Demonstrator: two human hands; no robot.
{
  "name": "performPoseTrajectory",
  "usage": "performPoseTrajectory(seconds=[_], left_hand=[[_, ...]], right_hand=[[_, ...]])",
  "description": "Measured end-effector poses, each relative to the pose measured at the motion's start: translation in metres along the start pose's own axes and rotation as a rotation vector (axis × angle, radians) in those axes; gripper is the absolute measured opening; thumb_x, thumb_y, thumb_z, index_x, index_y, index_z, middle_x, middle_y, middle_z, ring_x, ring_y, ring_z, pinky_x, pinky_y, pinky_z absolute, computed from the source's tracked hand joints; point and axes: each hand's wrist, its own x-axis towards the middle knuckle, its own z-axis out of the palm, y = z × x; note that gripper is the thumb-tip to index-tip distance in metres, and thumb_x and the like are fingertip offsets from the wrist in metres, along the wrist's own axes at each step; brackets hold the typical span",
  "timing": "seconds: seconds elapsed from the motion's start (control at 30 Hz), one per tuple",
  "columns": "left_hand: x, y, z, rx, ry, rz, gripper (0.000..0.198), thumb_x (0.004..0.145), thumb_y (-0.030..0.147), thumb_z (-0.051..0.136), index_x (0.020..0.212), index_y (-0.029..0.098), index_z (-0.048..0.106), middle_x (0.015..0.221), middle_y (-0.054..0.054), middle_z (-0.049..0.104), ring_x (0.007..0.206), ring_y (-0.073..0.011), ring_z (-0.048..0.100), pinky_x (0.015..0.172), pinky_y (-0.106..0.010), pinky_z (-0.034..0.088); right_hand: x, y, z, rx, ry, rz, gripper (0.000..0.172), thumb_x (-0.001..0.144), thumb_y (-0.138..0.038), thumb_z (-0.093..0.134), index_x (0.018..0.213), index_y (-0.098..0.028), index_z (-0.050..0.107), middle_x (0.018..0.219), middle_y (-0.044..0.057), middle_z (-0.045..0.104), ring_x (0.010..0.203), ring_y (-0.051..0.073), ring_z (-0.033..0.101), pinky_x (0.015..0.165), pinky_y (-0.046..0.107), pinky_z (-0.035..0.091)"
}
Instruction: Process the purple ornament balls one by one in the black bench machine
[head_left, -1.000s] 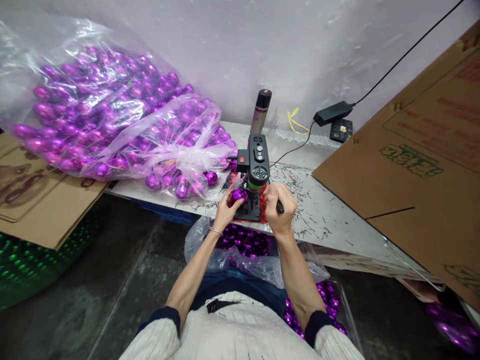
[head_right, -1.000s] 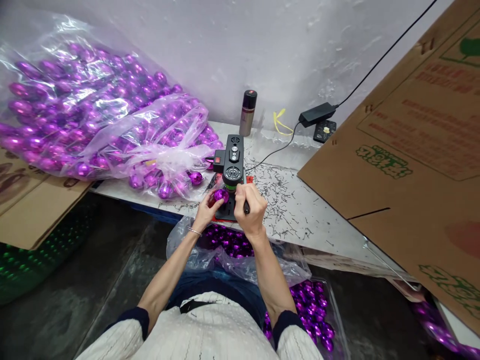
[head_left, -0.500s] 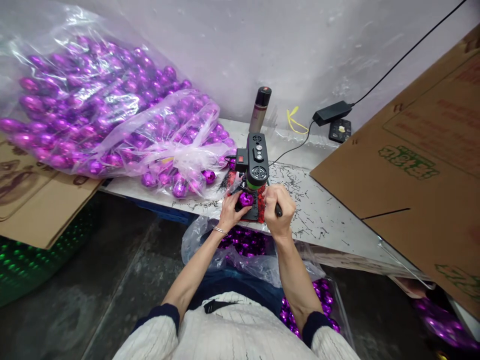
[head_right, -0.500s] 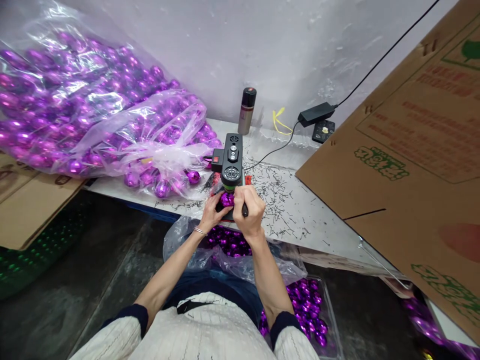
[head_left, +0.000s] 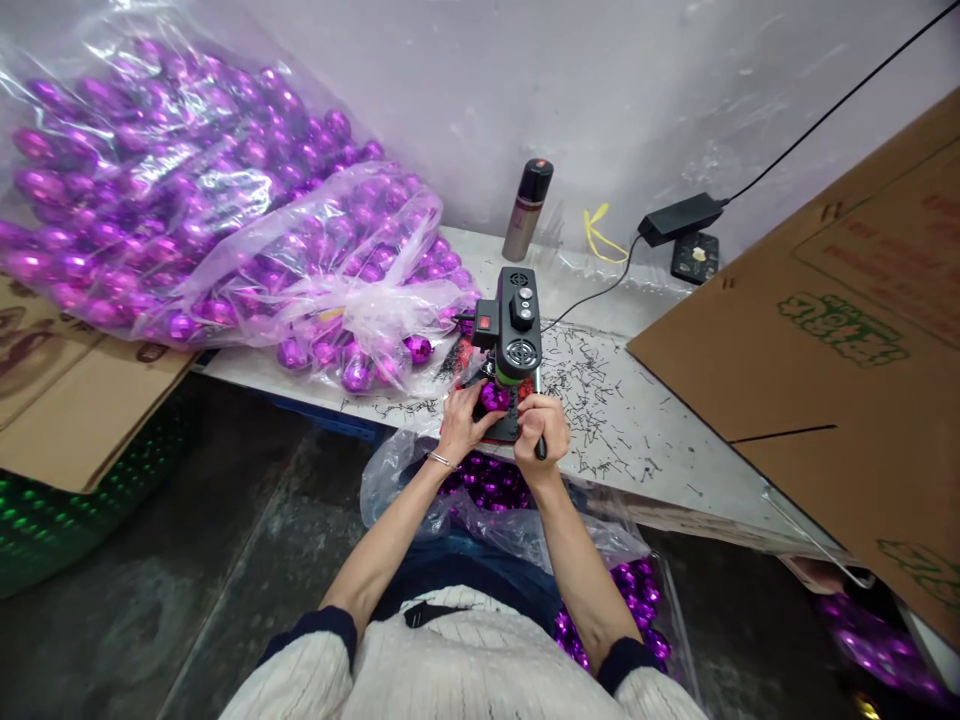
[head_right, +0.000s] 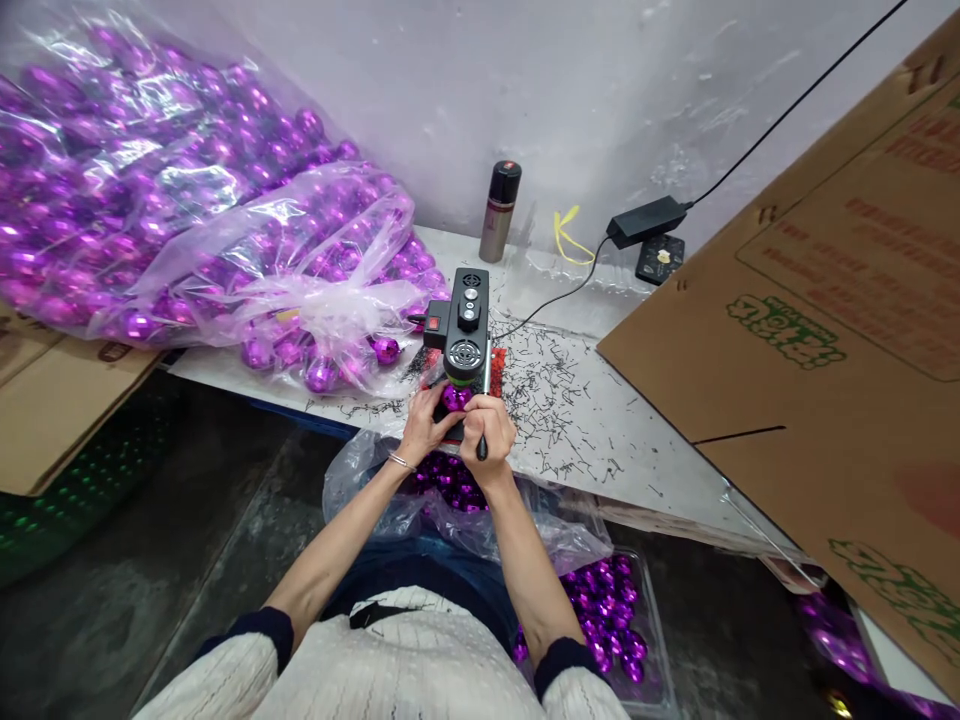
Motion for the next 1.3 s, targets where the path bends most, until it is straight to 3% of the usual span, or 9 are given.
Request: performPoseTrajectory(seconds=[0.67, 0.87, 0.97, 1.07, 1.17, 1.3], left_hand=[[0.0, -0.001, 0.001, 0.008, 0.017, 0.002, 0.061, 0.092, 0.053, 0.068, 0.141, 0.019, 0.056, 0.122, -0.014, 0.071, 0.117, -0.0298, 0.064, 0.104, -0.046, 0.047], [0.001, -0.001, 0.003, 0.006, 0.028, 0.004, 0.058, 0.092, 0.05, 0.07, 0.139, 0.019, 0.057, 0.124, -0.014, 0.071, 0.116, -0.0291, 0.065, 0.106, -0.046, 0.046], [0.005, -0.003, 0.003, -0.003, 0.032, 0.004, 0.058, 0.091, 0.049, 0.071, 0.139, 0.018, 0.058, 0.124, -0.015, 0.071, 0.118, -0.0296, 0.065, 0.106, -0.047, 0.047], [0.006, -0.003, 0.002, -0.025, 0.032, 0.015, 0.059, 0.091, 0.05, 0.071, 0.139, 0.019, 0.057, 0.127, -0.015, 0.07, 0.119, -0.0306, 0.065, 0.106, -0.049, 0.048], [-0.011, -0.001, -0.002, -0.05, 0.032, 0.104, 0.063, 0.093, 0.05, 0.068, 0.145, 0.02, 0.051, 0.135, -0.017, 0.066, 0.127, -0.0311, 0.062, 0.108, -0.05, 0.048], [-0.06, 0.004, -0.011, 0.033, -0.052, 0.315, 0.066, 0.097, 0.05, 0.061, 0.152, 0.02, 0.044, 0.147, -0.02, 0.057, 0.137, -0.0312, 0.055, 0.114, -0.053, 0.045]], right_hand=[[-0.018, 0.012, 0.013, 0.032, 0.06, 0.047, 0.027, 0.104, -0.033, 0.037, 0.081, -0.025, 0.048, 0.078, 0.001, 0.056, 0.069, 0.015, 0.061, 0.065, 0.035, 0.053], [-0.019, 0.016, 0.014, 0.065, 0.051, -0.067, 0.024, 0.101, -0.025, 0.041, 0.08, -0.024, 0.052, 0.078, 0.001, 0.059, 0.069, 0.015, 0.058, 0.067, 0.033, 0.049], [-0.009, 0.01, 0.012, 0.073, 0.05, -0.097, 0.025, 0.1, -0.021, 0.042, 0.077, -0.024, 0.051, 0.076, 0.0, 0.058, 0.068, 0.014, 0.056, 0.064, 0.03, 0.046], [0.016, -0.005, 0.006, 0.063, 0.067, 0.011, 0.028, 0.1, -0.016, 0.042, 0.074, -0.023, 0.05, 0.072, -0.001, 0.056, 0.068, 0.013, 0.057, 0.065, 0.029, 0.045], [0.043, -0.021, -0.002, 0.04, 0.0, 0.133, 0.03, 0.1, -0.018, 0.044, 0.071, -0.023, 0.049, 0.07, -0.001, 0.056, 0.068, 0.014, 0.056, 0.066, 0.03, 0.044], [0.052, -0.028, -0.008, 0.022, -0.044, 0.132, 0.031, 0.101, -0.019, 0.043, 0.071, -0.023, 0.049, 0.069, -0.001, 0.056, 0.069, 0.014, 0.056, 0.067, 0.03, 0.043]])
